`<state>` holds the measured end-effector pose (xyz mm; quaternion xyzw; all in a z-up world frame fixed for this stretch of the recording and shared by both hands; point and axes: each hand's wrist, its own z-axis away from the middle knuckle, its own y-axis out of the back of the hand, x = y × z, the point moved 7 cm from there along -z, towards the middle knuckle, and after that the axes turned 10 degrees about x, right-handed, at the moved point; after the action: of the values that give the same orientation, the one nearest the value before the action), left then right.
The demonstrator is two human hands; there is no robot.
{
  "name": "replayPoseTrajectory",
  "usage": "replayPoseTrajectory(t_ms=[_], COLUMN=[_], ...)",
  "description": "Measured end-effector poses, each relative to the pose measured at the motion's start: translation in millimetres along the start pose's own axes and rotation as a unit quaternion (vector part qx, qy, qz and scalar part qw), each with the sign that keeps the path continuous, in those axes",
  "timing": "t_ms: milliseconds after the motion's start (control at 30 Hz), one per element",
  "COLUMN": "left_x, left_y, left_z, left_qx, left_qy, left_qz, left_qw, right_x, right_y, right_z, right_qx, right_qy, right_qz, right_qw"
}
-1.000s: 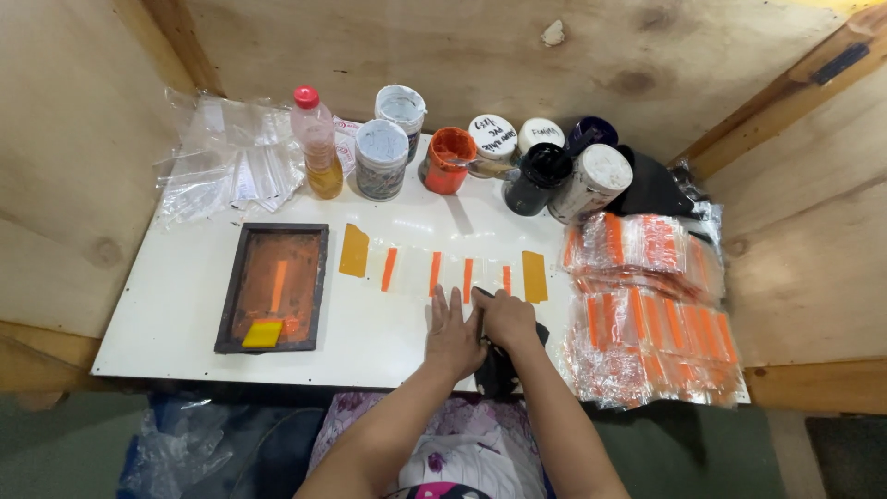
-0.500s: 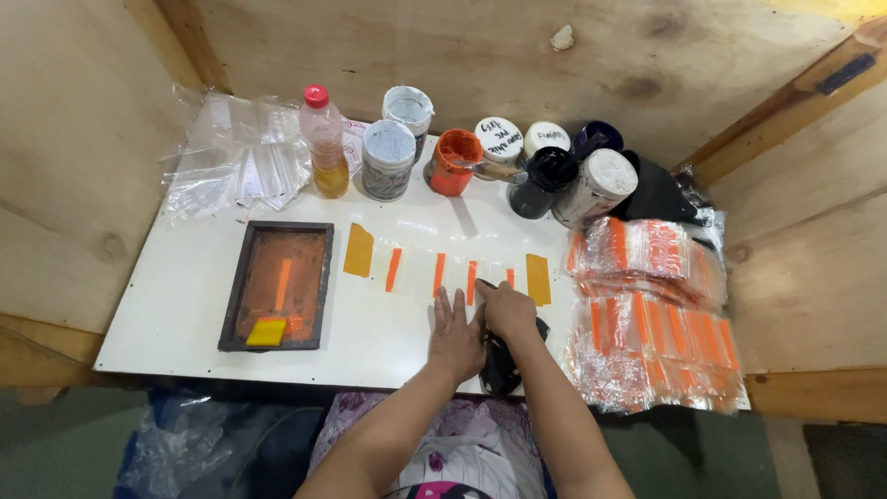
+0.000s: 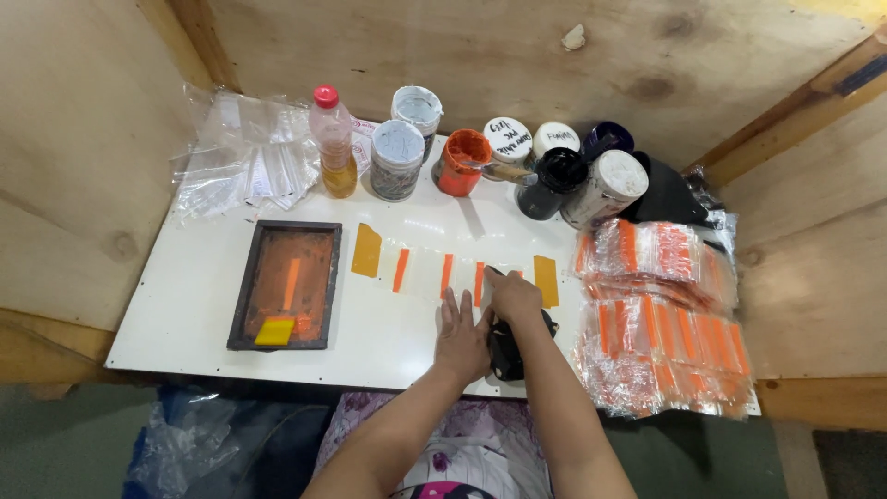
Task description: The person is seen handling and arranging small orange strips on a workbench, while also repeatedly folding a black cloth.
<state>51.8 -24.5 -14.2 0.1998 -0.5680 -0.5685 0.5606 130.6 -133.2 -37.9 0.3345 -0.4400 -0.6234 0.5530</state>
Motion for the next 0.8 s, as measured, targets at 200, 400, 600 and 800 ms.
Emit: replayPoseTrajectory(t_ms=[200, 400, 600, 800], left_x=[-0.6, -4.3, -35.2, -120.1], left_y=[-2.8, -21.8, -59.1, -11.5], left_z=[0.9, -4.3, -9.4, 19.2], left_qx=[-0.005, 0.025, 0.217, 0.387], left_qy=[-0.005, -0.017, -0.092, -0.006], left_qz=[0.015, 0.048, 0.068, 0.008], left_qw=[1.000, 0.998, 0.969, 0.922], right_x=[12.9, 47.7, 12.0, -69.4], right_y=[0.6, -9.2, -5.5, 0.2], right_z=[-12.9, 16.4, 79.1, 66.0], right_qx=[0.009, 0.033, 0.053, 0.047], right_qy=[-0.006, -0.052, 0.028, 0.106], right_qz=[-0.032, -0.141, -0.162, -0.284], right_qw=[0.999, 0.988, 0.985, 0.952])
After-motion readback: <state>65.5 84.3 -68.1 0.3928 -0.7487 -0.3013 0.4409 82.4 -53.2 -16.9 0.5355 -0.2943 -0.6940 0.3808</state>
